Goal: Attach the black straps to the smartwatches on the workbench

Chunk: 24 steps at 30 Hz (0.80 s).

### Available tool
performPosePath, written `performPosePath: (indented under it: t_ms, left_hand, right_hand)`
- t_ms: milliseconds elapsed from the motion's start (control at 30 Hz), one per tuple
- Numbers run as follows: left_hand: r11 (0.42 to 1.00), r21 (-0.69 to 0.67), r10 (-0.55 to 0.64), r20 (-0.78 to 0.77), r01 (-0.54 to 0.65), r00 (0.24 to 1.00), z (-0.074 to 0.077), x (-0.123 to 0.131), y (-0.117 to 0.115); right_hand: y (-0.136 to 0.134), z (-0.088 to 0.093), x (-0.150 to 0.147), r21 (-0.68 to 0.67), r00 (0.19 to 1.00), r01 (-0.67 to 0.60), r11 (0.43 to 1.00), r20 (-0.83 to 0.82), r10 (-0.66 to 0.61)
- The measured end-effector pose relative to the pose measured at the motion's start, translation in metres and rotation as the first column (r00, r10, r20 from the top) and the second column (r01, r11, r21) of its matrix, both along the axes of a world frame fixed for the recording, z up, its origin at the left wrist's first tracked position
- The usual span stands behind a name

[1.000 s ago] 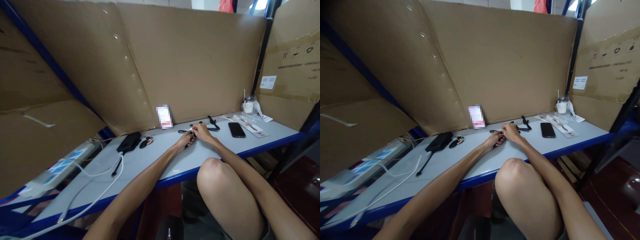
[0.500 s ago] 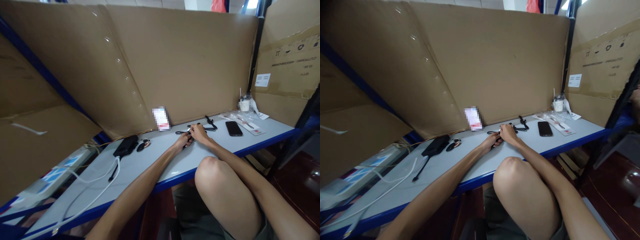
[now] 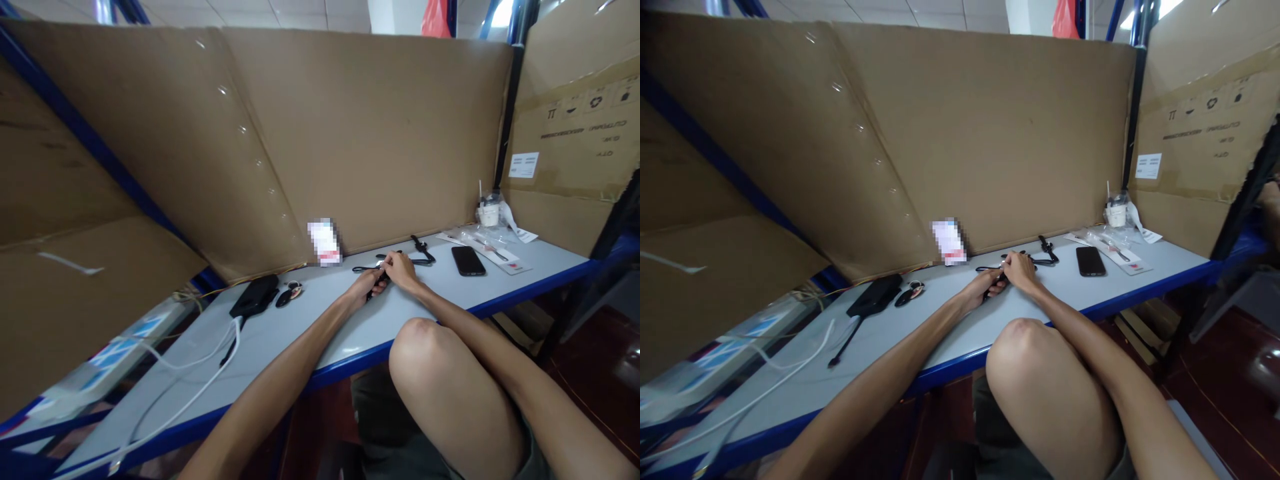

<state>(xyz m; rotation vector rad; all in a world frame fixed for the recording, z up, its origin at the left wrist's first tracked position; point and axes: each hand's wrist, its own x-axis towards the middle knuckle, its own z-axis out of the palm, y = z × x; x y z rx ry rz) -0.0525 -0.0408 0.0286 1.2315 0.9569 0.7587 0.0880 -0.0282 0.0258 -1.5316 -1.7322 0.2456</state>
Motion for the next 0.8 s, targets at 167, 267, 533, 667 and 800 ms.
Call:
performPosePath:
  t_ms: [167,267,533,667,800]
  left_hand:
    - [0.999,-0.041,0.033,0.028,-0.032,0.999,0.0,-0.002,0.002]
    - [0.998,-0.057,0.022,0.041,-0.02,0.999,-0.001,-0.003,0.002]
    - [0.994,-0.109,0.036,0.027,-0.033,0.999,0.0,-0.002,0.005]
    - [0.988,-0.151,0.025,0.055,-0.017,0.998,-0.001,-0.003,0.009]
    - [0.985,-0.173,0.025,0.068,-0.013,0.997,-0.002,-0.005,0.011]
  right_hand:
    - [0.0,-0.005,-0.004,0.04,1.0,-0.003,0.999,-0.015,0.003]
    - [0.001,-0.008,-0.004,0.083,0.999,-0.032,0.996,0.002,0.032]
    - [-0.008,-0.012,0.005,0.184,1.0,-0.013,0.983,0.023,0.009]
    - [-0.017,-0.011,0.008,0.213,0.997,-0.006,0.977,0.08,-0.011]
    - [-0.023,-0.009,0.006,0.2,0.988,-0.049,0.978,0.154,0.018]
